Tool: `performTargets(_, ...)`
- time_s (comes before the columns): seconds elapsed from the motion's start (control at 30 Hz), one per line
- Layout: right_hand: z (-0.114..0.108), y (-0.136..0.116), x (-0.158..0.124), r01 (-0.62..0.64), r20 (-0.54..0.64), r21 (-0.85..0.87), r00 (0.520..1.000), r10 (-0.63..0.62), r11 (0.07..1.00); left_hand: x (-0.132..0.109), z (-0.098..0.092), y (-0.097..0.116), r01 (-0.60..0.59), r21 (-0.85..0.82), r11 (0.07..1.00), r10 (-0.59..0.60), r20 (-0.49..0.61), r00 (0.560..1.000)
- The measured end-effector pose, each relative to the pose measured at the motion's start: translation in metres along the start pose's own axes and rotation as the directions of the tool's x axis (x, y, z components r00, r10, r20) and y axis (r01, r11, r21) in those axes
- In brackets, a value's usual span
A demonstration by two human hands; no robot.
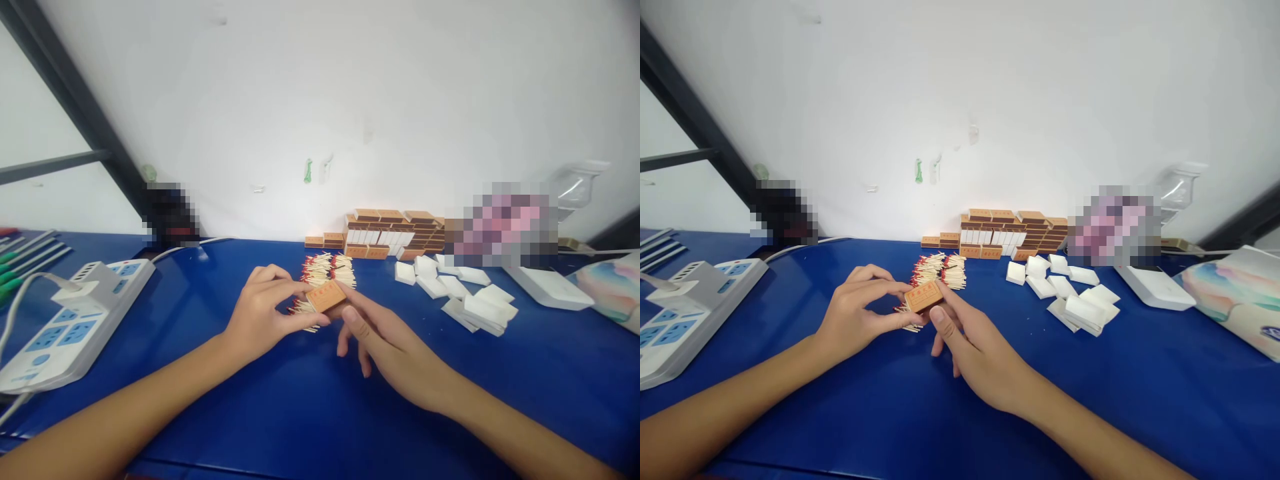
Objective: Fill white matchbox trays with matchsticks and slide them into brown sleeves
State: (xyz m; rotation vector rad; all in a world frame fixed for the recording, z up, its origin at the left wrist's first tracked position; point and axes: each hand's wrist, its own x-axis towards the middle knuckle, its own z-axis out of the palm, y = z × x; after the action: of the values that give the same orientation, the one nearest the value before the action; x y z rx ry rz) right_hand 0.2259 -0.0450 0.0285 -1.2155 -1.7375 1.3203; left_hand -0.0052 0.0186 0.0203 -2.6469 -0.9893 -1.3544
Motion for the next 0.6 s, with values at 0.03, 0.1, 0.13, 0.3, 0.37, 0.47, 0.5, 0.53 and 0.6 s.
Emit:
performTargets(0.03,-0.003,0.001,0.001,0.008,-0.005,-0.034,1.0,-0.008,0.999,0.003,-0.002,-0.002,0.032,-0.014,0.999,-0.032,0.018,0.999)
performTargets(0.1,-0.01,0.003,0.005,0.052,-0.053,-0.157,0.997,-0.061,0.986,0.014,-0.006,-0.011,0.124,-0.033,0.992,-0.122,0.053,0.991)
performTargets(0.13,-0.012,0.006,0.007,0.081,-0.093,-0.242,0.99,-0.106,0.967,0.022,-0.007,-0.019,0.166,-0.017,0.986,-0.164,0.056,0.985)
performTargets(0.3,-0.031,0.02,0.02,0.074,-0.241,-0.581,0.936,-0.258,0.81,0.076,0.009,-0.079,0.337,0.067,0.939,-0.344,0.189,0.92)
performTargets(0.37,-0.041,0.024,0.024,0.031,-0.265,-0.644,0.928,-0.261,0.764,0.091,0.026,-0.102,0.366,0.052,0.929,-0.367,0.243,0.898)
performTargets(0.47,-0.053,0.025,0.028,-0.004,-0.27,-0.718,0.923,-0.273,0.696,0.099,0.052,-0.123,0.395,0.033,0.918,-0.39,0.256,0.885)
performTargets(0.5,-0.056,0.025,0.028,-0.008,-0.266,-0.739,0.922,-0.281,0.673,0.099,0.059,-0.126,0.401,0.031,0.916,-0.396,0.249,0.884)
performTargets(0.53,-0.058,0.025,0.029,-0.011,-0.263,-0.757,0.921,-0.289,0.653,0.099,0.065,-0.128,0.406,0.03,0.913,-0.401,0.239,0.884)
performTargets(0.6,-0.062,0.024,0.029,-0.017,-0.263,-0.779,0.917,-0.301,0.627,0.097,0.073,-0.129,0.411,0.032,0.911,-0.407,0.225,0.885)
